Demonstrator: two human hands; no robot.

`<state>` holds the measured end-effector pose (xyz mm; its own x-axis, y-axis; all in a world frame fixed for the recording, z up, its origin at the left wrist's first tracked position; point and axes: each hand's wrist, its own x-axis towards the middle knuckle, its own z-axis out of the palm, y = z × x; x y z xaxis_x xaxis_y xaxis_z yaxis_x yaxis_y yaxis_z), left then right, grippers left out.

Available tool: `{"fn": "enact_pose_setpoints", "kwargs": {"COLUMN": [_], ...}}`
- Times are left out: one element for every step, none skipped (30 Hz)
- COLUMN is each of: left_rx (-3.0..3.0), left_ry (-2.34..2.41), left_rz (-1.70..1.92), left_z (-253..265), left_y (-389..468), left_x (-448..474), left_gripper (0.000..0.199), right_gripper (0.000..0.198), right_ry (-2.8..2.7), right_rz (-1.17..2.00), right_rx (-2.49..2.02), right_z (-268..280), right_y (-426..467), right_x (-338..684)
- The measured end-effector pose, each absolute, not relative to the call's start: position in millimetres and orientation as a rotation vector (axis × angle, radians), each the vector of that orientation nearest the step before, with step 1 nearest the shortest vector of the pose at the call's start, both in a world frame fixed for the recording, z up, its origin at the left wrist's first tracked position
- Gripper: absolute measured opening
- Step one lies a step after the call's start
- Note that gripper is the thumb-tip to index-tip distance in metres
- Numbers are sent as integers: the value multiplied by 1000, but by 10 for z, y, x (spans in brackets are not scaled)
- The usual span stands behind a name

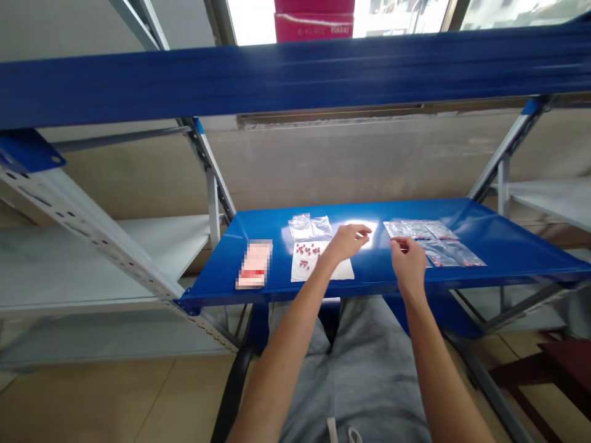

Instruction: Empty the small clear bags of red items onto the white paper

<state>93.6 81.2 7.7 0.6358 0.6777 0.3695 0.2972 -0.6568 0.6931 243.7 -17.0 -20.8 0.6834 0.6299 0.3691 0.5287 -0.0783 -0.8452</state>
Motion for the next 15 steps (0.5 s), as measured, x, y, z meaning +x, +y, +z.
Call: {"fn": "enact_pose_setpoints", "kwargs": {"left_rx": [2294, 2330, 2382, 2442, 2501, 2551, 2589, 2614, 2623, 2622, 2618, 2609, 2597, 2579, 2548], "left_ry": [705, 664, 630, 593, 566, 586, 662, 738, 811, 869, 901, 910, 902, 878, 848], "left_rz": [815, 799, 795, 790, 765, 733, 721, 716, 722, 739, 759, 780, 800, 818, 838], "left_z": [14, -56, -126, -194, -256, -311, -357, -394, -425, -450, -470, -488, -502, -514, -523], "left_y": [688, 575, 470, 375, 287, 206, 131, 63, 4, -44, -79, -100, -108, -102, -88], "left_x": [1113, 1295, 1472, 1632, 1766, 1869, 1938, 1974, 1983, 1972, 1946, 1913, 1877, 1839, 1800], "left_gripper": [24, 25, 25, 25, 24, 23, 24, 25, 26, 27, 27, 27, 27, 26, 24], "right_gripper": [34, 34, 35, 35, 34, 33, 32, 31, 30, 29, 29, 29, 29, 29, 29], "right_ry": [-901, -867, -829, -802, -776, -754, -741, -735, -741, -754, -770, -788, -806, -821, -840], "right_rz": [41, -18, -64, -94, -109, -114, -104, -75, -28, 33, 103, 183, 259, 309, 321], "right_rx": [-1759, -1792, -1834, -1878, -1921, -1963, -1996, -2019, -2029, -2028, -2017, -2005, -1995, -1999, -2017], "right_z": [-232, -253, -273, -291, -310, -330, -350, -371, -393, -416, -438, -459, -478, -492, -500], "right_y": [-286, -385, -468, -539, -599, -650, -691, -721, -739, -746, -741, -727, -706, -681, -656], "right_x": [2543, 2649, 2752, 2849, 2935, 3008, 3067, 3112, 3144, 3166, 3180, 3188, 3193, 3196, 3196]}}
